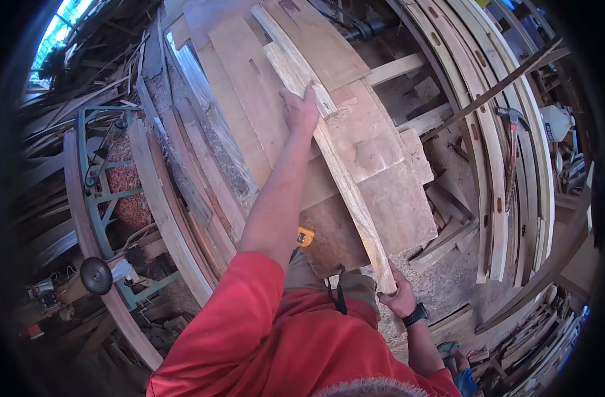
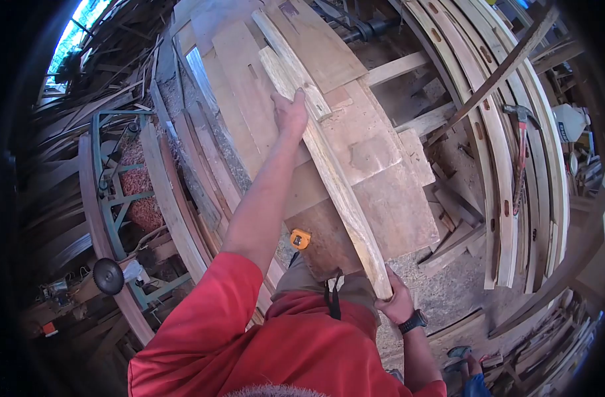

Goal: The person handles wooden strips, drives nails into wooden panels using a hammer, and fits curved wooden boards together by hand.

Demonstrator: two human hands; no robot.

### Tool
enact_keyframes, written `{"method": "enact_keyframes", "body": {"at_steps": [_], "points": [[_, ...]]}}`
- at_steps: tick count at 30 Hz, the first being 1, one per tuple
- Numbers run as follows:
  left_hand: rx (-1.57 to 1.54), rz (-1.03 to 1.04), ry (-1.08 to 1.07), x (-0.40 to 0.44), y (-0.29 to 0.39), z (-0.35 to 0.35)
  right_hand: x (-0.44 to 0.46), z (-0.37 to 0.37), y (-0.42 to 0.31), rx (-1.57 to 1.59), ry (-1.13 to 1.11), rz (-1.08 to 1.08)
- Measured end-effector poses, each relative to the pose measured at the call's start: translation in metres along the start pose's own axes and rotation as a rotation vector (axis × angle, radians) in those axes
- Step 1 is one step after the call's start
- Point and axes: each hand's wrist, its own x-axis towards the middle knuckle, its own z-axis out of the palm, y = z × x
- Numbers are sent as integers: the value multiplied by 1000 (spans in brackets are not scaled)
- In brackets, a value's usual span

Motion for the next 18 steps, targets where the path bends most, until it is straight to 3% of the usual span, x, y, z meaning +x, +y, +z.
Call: {"method": "enact_keyframes", "body": {"at_steps": [7,18], "points": [[-21,-13,-18,8,1,0,6,3,-8,146,-9,87],[-43,-12,-27,18,6,-3,17,4,-15,52,-9,23]]}}
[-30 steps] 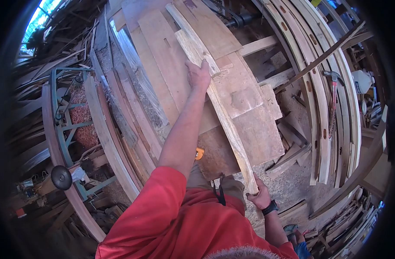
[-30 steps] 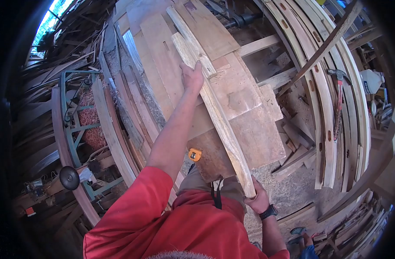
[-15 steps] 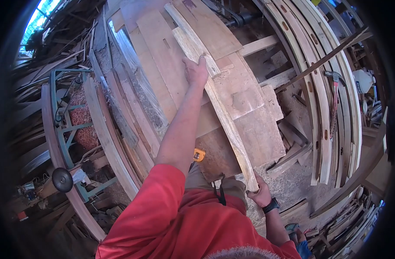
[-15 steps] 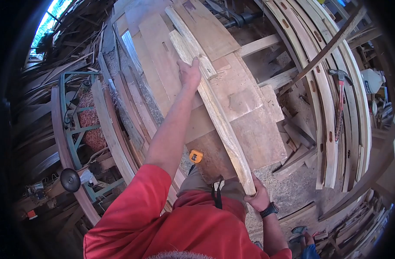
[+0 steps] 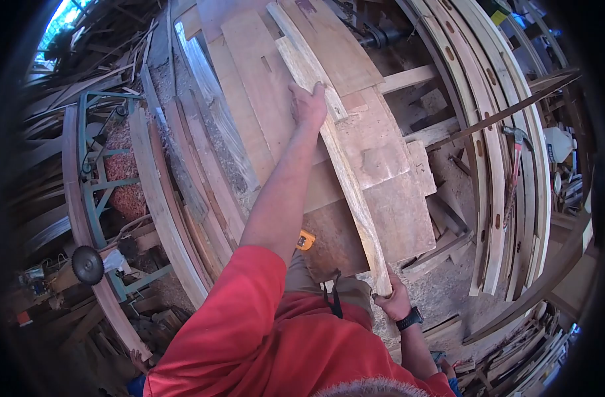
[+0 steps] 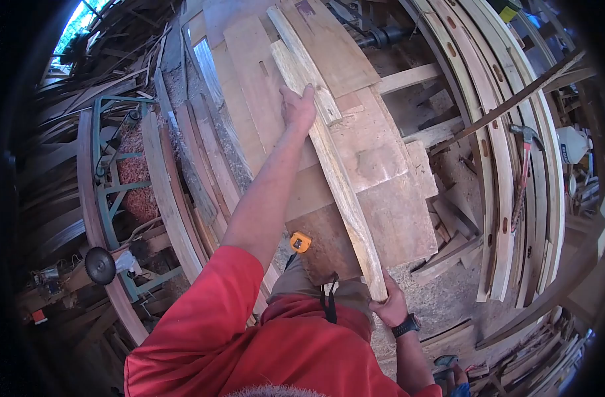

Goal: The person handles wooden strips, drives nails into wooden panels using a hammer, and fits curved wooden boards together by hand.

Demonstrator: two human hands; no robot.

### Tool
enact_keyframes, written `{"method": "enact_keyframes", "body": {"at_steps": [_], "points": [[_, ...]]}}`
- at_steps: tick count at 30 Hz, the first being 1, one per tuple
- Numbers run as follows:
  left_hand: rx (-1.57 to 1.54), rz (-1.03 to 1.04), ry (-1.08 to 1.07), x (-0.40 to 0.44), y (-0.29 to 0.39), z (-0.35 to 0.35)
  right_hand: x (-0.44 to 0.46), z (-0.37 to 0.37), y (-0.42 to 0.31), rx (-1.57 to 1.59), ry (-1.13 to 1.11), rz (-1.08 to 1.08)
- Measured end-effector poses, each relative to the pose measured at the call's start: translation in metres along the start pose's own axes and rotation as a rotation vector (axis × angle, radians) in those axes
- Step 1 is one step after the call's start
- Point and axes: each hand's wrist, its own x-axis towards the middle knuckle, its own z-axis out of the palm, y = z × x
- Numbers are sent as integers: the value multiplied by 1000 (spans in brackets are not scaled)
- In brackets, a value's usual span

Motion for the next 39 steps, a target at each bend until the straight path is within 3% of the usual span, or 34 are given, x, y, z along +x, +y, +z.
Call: {"method": "enact_keyframes", "body": {"at_steps": [14,19,20,21,23,25,31,39], "points": [[3,-28,34,19,4,2,13,4,-30,-87,38,-45],[9,-28,33,23,2,2,13,7,-64,-291,41,66],[-10,-7,41,27,-1,5,17,13,-51,-334,117,-125],[-27,14,49,31,-4,7,15,10,-43,-349,102,-133],[-45,-4,52,30,1,0,13,15,-49,-424,123,-11],[-23,-73,-57,34,6,-4,17,17,-49,-458,154,-109],[-14,13,46,44,2,1,20,22,-56,-488,177,-38],[-27,16,16,57,-3,6,29,22,-69,-506,181,-35]]}}
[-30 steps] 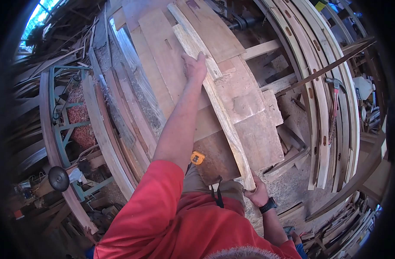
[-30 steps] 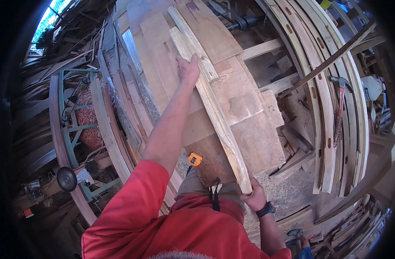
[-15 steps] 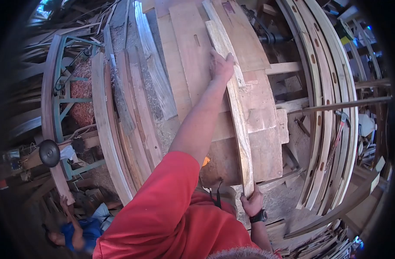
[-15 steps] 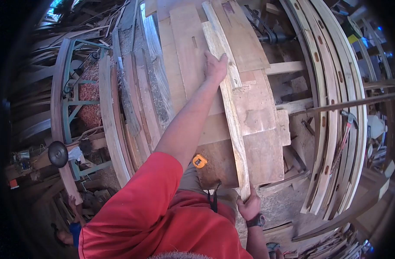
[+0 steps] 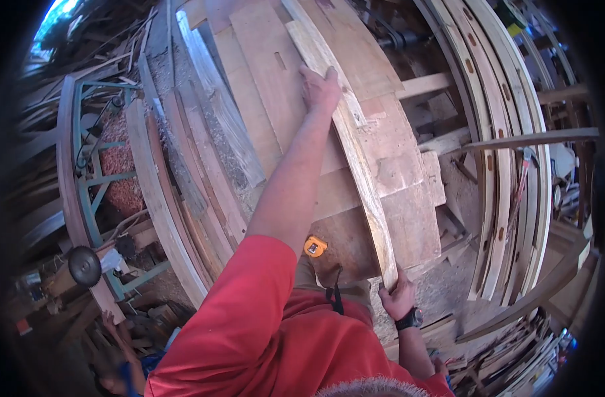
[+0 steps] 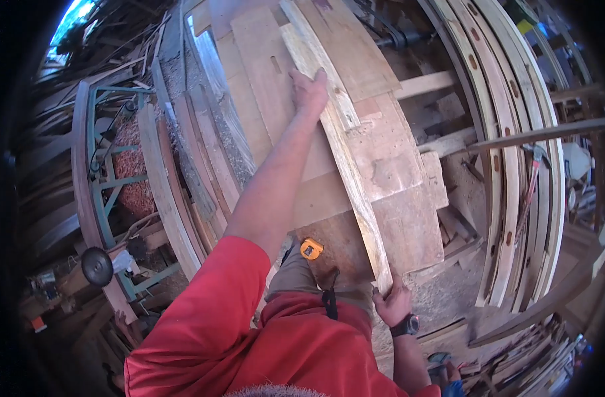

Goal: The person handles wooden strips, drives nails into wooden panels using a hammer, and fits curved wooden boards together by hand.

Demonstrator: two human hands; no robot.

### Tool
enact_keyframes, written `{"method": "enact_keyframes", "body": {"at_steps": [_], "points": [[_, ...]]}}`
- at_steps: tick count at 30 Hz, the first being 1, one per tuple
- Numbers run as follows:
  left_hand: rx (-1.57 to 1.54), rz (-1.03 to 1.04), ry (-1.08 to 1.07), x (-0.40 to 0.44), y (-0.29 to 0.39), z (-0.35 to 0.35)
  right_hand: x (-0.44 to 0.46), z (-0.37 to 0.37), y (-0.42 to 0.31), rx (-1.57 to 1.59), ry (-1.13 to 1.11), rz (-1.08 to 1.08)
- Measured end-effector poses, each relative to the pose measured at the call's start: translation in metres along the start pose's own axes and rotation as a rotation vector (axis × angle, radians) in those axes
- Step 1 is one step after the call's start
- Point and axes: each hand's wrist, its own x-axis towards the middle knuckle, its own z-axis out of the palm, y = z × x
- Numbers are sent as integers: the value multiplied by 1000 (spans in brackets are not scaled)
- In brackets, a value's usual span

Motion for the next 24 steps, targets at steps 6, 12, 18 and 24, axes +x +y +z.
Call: {"method": "enact_keyframes", "body": {"at_steps": [6,12,18,24], "points": [[-22,45,14,10,3,-3,7,-3,-2,-17,-17,19],[-29,13,6,17,8,-5,15,-1,-7,-21,-18,37],[-48,9,8,26,8,-6,22,0,-12,-41,66,-47],[-105,21,12,36,5,-2,28,-5,-22,-21,-65,118]]}}
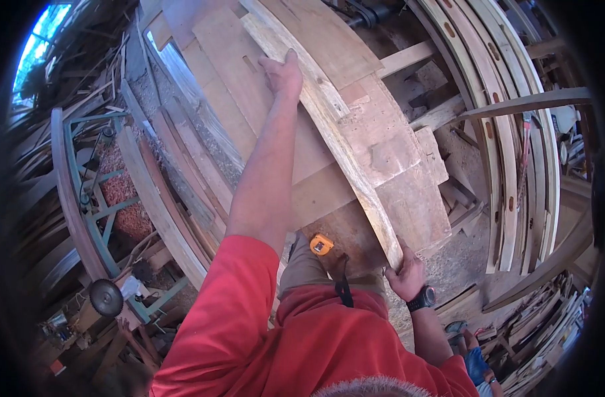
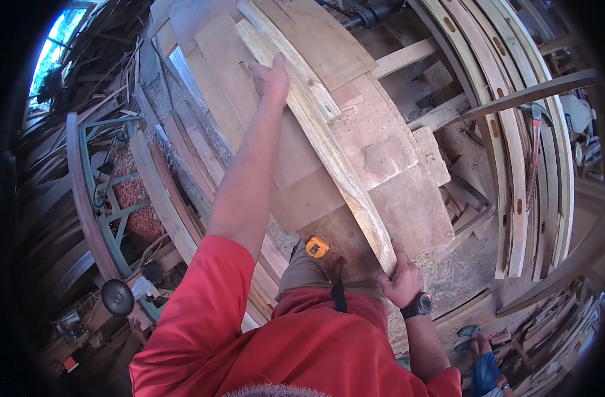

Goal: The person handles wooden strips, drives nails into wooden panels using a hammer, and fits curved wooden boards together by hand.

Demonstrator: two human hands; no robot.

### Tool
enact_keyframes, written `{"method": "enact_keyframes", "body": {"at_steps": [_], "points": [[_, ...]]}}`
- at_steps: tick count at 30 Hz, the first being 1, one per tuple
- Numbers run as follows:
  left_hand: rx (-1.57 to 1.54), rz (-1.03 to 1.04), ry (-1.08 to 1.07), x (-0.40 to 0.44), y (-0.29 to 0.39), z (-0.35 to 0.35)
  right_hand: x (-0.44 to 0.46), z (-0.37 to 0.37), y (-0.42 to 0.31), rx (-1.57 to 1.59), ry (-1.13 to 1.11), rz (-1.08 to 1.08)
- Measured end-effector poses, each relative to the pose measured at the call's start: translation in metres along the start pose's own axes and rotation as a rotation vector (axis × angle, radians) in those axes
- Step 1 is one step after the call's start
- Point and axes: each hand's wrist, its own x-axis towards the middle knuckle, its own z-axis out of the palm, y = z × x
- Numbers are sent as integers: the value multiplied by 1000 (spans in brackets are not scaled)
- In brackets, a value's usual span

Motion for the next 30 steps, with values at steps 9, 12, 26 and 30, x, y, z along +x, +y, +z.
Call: {"method": "enact_keyframes", "body": {"at_steps": [9,12,26,30], "points": [[44,-22,-27,7,7,-4,32,-7,-39,-127,192,-282],[32,-24,-22,9,5,-2,82,-10,-88,-72,359,-358],[3,-27,5,26,8,-5,222,16,-193,-274,374,-353],[-17,-9,-3,29,3,-3,221,14,-197,-248,371,-366]]}}
